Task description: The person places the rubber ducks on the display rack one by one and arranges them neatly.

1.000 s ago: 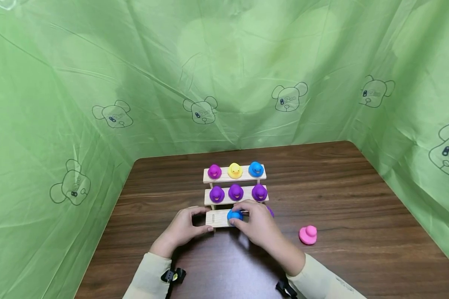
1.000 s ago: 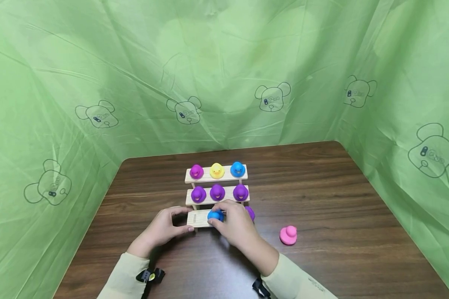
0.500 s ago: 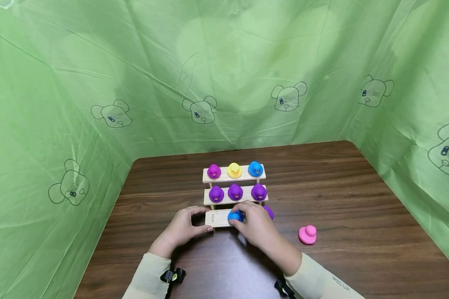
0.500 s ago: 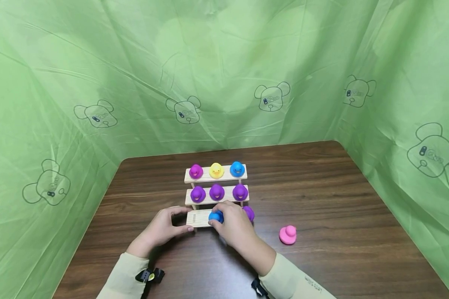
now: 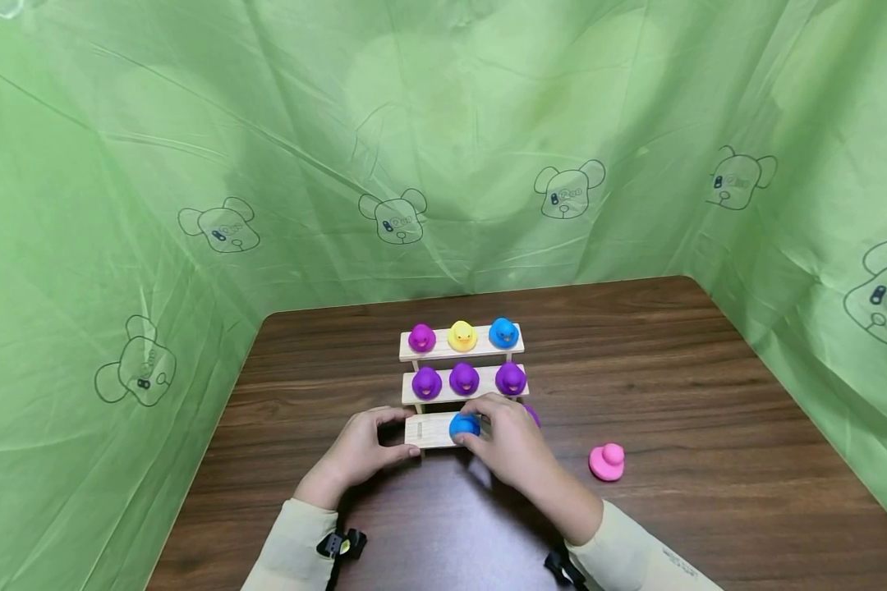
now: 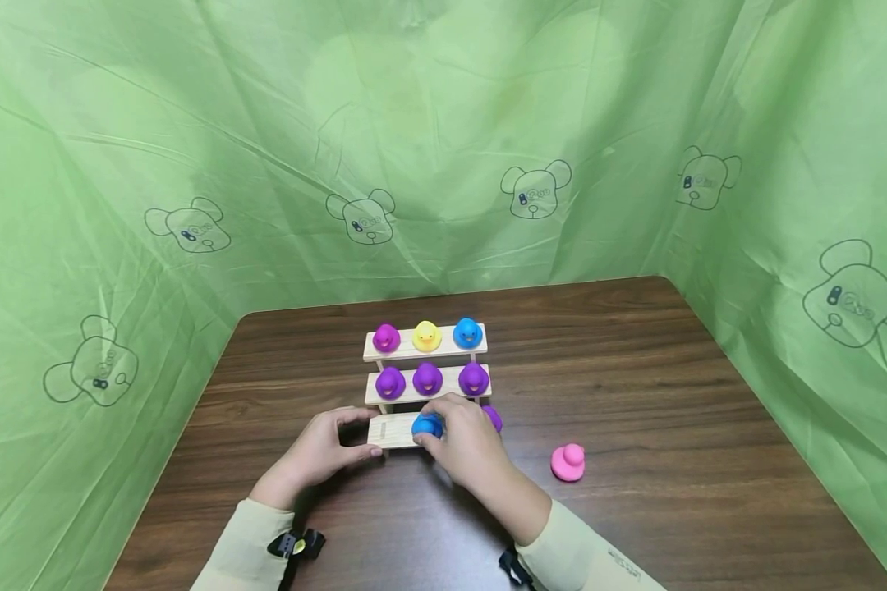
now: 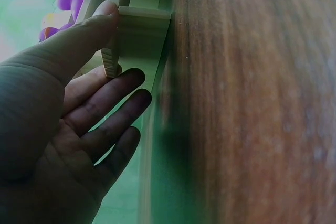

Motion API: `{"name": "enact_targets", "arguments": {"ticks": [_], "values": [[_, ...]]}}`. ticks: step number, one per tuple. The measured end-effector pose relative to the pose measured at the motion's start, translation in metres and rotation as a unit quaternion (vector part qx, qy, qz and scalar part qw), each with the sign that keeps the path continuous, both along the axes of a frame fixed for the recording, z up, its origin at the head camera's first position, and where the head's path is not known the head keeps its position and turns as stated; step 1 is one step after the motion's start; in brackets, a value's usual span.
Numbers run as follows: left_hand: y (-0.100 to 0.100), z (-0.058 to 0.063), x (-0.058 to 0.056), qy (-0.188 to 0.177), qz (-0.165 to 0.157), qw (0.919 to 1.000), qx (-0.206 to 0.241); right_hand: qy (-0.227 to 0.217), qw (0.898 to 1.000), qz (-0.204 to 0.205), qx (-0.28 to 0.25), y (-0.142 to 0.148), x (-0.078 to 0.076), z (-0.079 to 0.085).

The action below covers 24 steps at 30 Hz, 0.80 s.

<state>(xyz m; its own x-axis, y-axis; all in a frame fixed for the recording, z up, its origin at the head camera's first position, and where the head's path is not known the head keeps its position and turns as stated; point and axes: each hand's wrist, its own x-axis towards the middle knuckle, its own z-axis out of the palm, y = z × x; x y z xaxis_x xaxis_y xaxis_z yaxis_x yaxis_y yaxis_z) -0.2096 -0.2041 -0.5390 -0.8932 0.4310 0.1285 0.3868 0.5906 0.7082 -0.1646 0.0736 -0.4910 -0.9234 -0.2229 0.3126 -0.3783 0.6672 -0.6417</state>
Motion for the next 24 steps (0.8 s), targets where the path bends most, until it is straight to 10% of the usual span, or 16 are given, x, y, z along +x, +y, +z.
{"name": "enact_targets", "arguments": {"ticks": [24], "values": [[0.001,0.0,0.001,-0.005,0.008,1.0,-0.004,0.048,0.994,0.004,-0.094,0.073,0.015,0.017]]}}
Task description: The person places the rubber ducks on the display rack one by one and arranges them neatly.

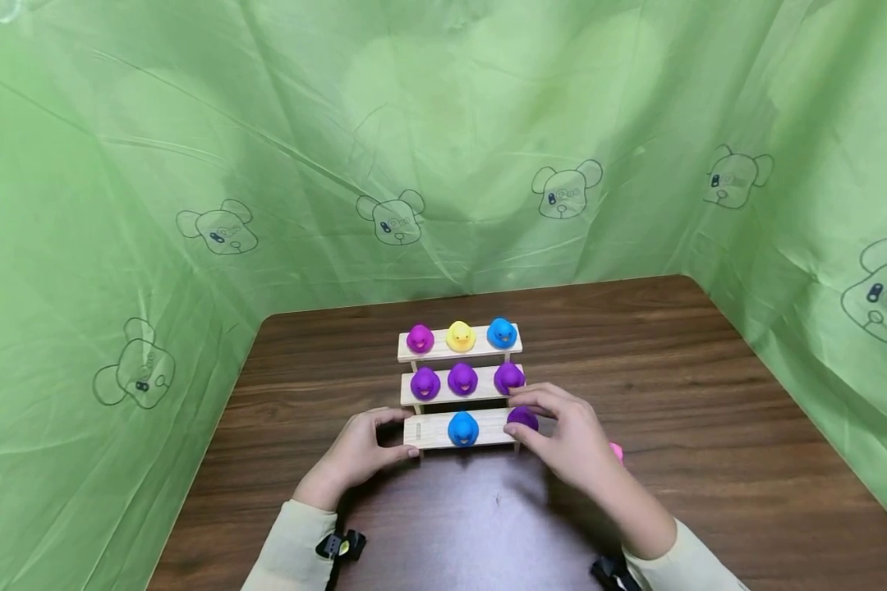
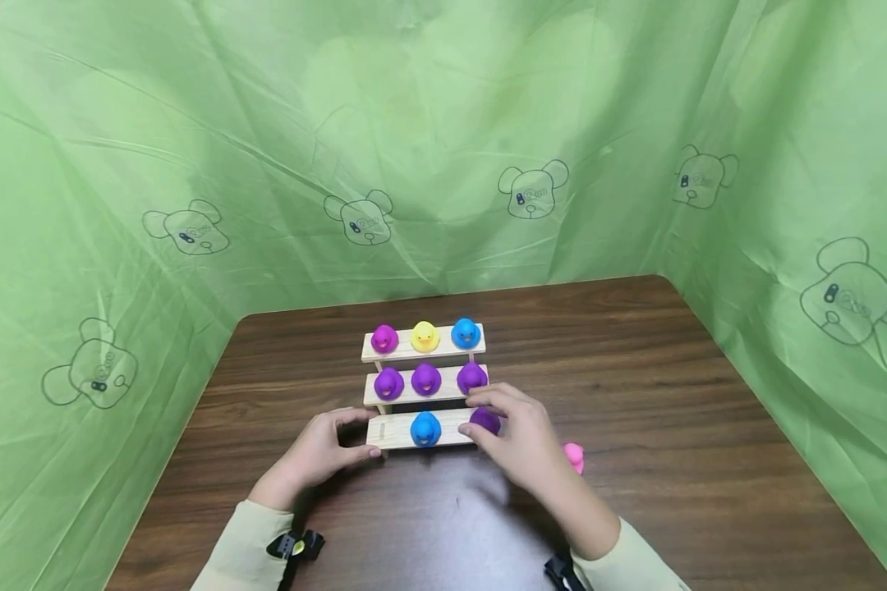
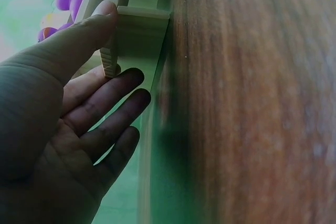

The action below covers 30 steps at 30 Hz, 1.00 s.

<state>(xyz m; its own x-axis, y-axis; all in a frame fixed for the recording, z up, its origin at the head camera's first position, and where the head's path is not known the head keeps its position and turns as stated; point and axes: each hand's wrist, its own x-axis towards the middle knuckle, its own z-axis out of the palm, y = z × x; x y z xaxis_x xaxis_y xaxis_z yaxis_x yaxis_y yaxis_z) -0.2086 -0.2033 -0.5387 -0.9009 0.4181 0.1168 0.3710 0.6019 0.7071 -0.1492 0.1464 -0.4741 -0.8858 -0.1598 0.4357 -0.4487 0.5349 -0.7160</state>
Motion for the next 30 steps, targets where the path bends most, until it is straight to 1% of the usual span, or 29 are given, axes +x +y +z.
{"name": "enact_targets", "arguments": {"ticks": [5,11,14,16,19,21,24,27,28,30], "values": [[0.0,0.002,0.0,0.0,0.001,1.0,0.001,-0.019,1.0,-0.009,-0.016,0.025,0.002,-0.003],[0.0,0.0,0.001,-0.002,0.0,1.0,-0.002,-0.028,0.999,-0.038,0.002,0.062,0.004,-0.011],[0.0,-0.001,0.001,-0.002,0.0,1.0,-0.001,-0.05,0.998,-0.047,-0.002,0.084,0.005,-0.017],[0.0,-0.001,0.001,-0.001,-0.002,1.0,0.001,-0.069,0.997,-0.043,-0.012,0.099,0.006,-0.021],[0.0,-0.001,0.001,0.002,-0.003,1.0,0.001,-0.095,0.995,-0.026,-0.015,0.118,0.009,-0.026],[0.0,-0.001,0.0,0.003,-0.003,1.0,0.0,-0.104,0.994,-0.009,0.003,0.128,0.012,-0.029],[0.0,0.0,0.0,0.001,-0.003,1.0,0.001,-0.107,0.993,0.021,0.05,0.14,0.017,-0.033],[0.0,0.001,0.0,0.002,-0.004,1.0,0.0,-0.102,0.99,0.052,0.084,0.147,0.022,-0.035],[0.0,0.001,0.0,0.003,-0.005,1.0,0.0,-0.1,0.989,0.06,0.093,0.149,0.024,-0.036],[0.0,0.002,0.0,0.004,-0.006,1.0,0.001,-0.108,0.987,0.082,0.089,0.15,0.026,-0.038]]}}
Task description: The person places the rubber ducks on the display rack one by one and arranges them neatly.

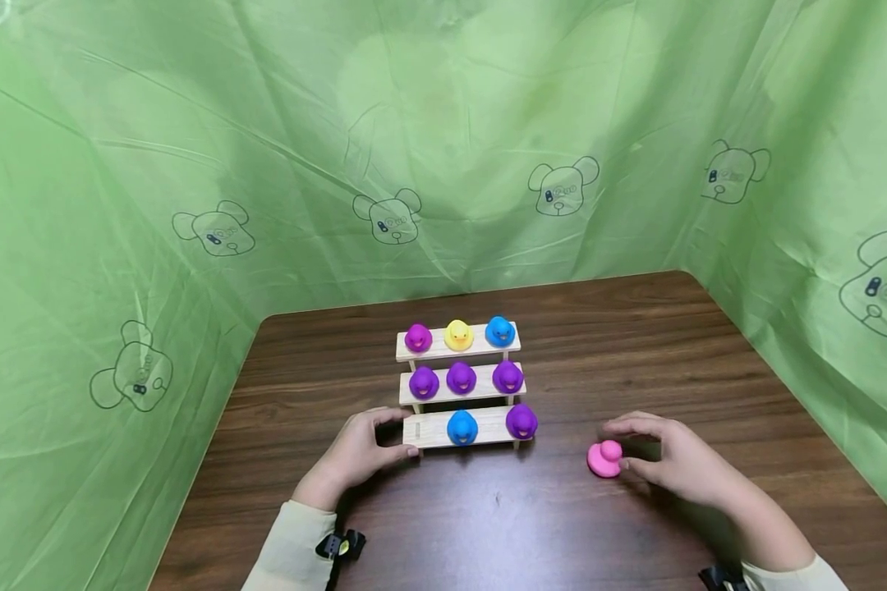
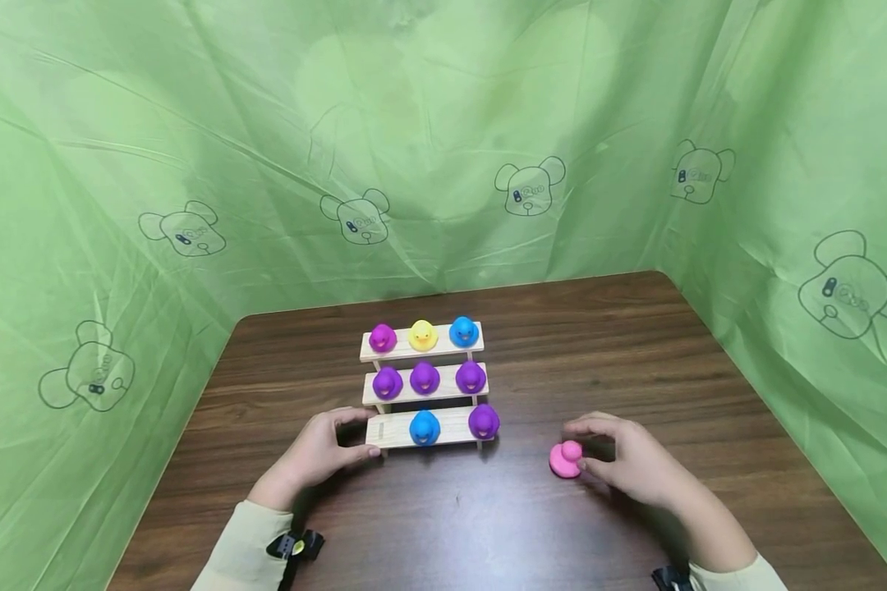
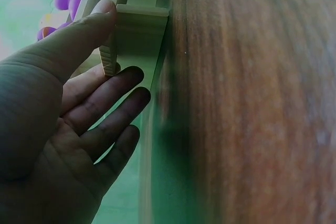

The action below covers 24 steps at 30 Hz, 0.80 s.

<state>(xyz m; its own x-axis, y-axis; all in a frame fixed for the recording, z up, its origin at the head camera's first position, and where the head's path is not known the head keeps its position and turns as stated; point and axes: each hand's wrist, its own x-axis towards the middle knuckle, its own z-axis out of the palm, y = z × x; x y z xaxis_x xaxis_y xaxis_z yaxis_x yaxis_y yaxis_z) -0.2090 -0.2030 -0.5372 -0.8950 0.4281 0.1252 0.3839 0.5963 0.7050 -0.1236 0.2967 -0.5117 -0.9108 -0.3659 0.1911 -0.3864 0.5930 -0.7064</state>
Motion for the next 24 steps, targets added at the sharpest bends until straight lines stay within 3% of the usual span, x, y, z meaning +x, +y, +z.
{"name": "enact_targets", "arguments": {"ticks": [5,9,12,20,24], "values": [[0.0,0.001,0.0,0.002,0.0,1.0,0.001,-0.042,0.998,0.032,-0.032,0.0,-0.002,-0.005],[0.0,0.001,0.0,0.003,0.0,1.0,-0.001,-0.022,0.999,0.035,-0.027,-0.001,-0.004,-0.007],[0.0,0.001,-0.001,0.002,-0.001,1.0,-0.001,0.002,1.0,0.026,-0.009,-0.003,-0.004,-0.008],[-0.001,0.0,0.0,-0.001,0.002,1.0,0.0,0.009,0.999,-0.03,0.043,-0.011,-0.005,-0.007],[-0.001,-0.001,0.0,0.002,0.001,1.0,0.001,0.032,0.998,-0.036,0.05,-0.015,-0.005,-0.009]]}}
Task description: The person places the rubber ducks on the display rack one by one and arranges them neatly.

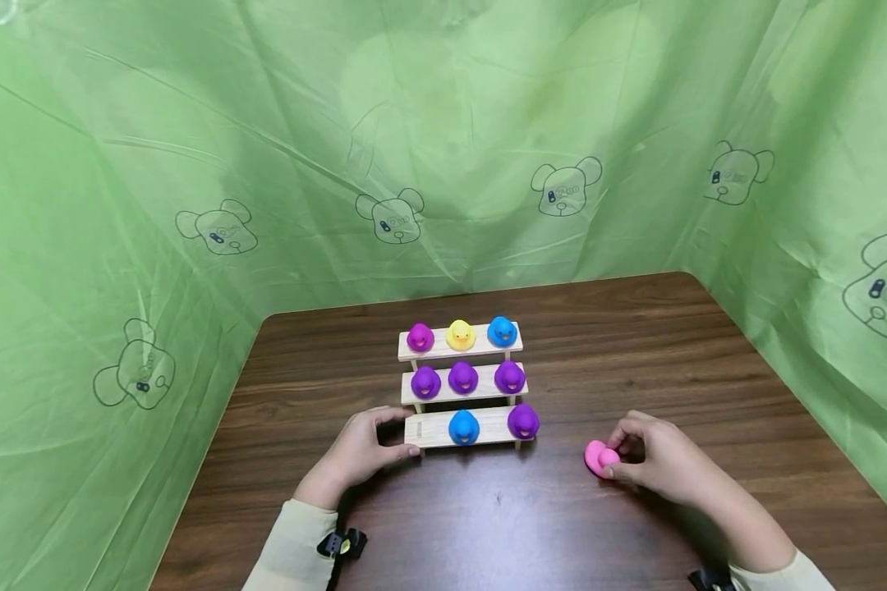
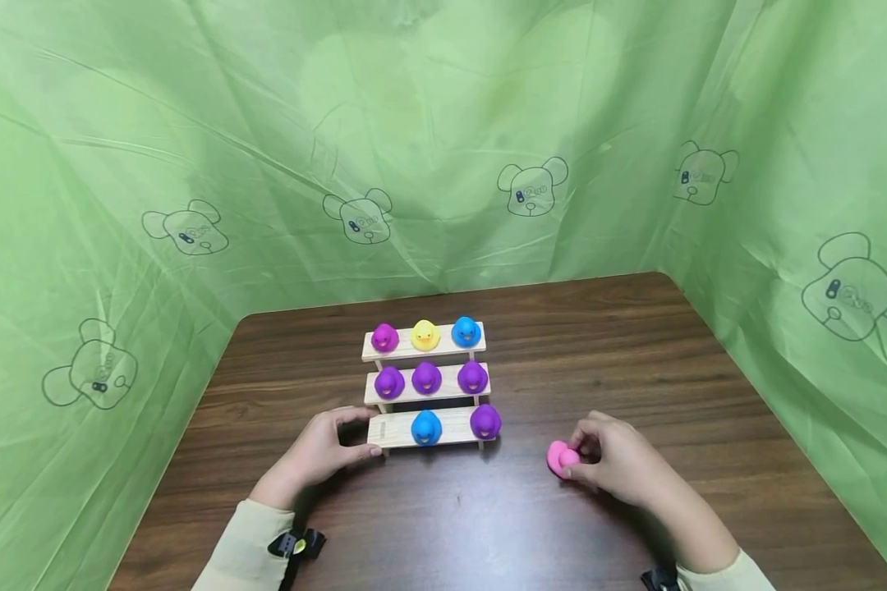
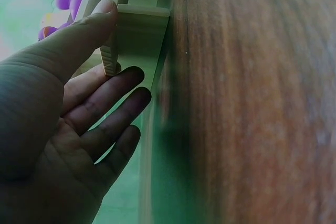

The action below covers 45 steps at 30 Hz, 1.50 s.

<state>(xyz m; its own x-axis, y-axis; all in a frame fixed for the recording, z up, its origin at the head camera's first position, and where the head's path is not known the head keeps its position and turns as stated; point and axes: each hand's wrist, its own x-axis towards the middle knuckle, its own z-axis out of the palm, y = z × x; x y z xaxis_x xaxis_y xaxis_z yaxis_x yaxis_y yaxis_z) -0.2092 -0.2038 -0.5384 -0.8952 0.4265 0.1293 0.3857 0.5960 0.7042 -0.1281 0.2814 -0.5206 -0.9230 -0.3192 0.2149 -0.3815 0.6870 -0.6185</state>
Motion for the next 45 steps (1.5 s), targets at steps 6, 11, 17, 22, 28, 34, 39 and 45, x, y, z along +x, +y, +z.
{"name": "enact_targets", "arguments": {"ticks": [6,11,17,22,28,34,39,45], "values": [[0.0,-0.001,0.0,0.0,-0.003,1.0,0.002,0.006,0.999,0.046,0.008,0.002,0.001,-0.001],[0.0,-0.001,0.0,-0.002,-0.001,1.0,0.003,-0.006,0.998,0.068,0.013,0.003,0.0,-0.001],[0.0,-0.001,0.0,-0.003,0.002,1.0,-0.001,0.021,0.999,0.044,0.018,-0.001,0.0,-0.002],[0.0,-0.002,0.0,0.012,0.001,0.9999,-0.007,0.023,1.0,0.009,-0.009,-0.013,0.004,0.001],[0.001,-0.001,0.0,0.014,0.001,0.9999,-0.007,0.009,0.996,0.005,-0.086,-0.039,0.009,0.014],[0.001,0.0,0.0,0.006,0.002,1.0,-0.006,0.029,0.992,0.013,-0.124,-0.057,0.012,0.031],[0.001,0.0,0.0,0.006,0.0,1.0,-0.001,0.043,0.989,0.033,-0.138,-0.071,0.012,0.045],[0.001,0.0,0.0,0.004,0.001,1.0,-0.005,0.047,0.987,0.055,-0.146,-0.088,0.005,0.053]]}}
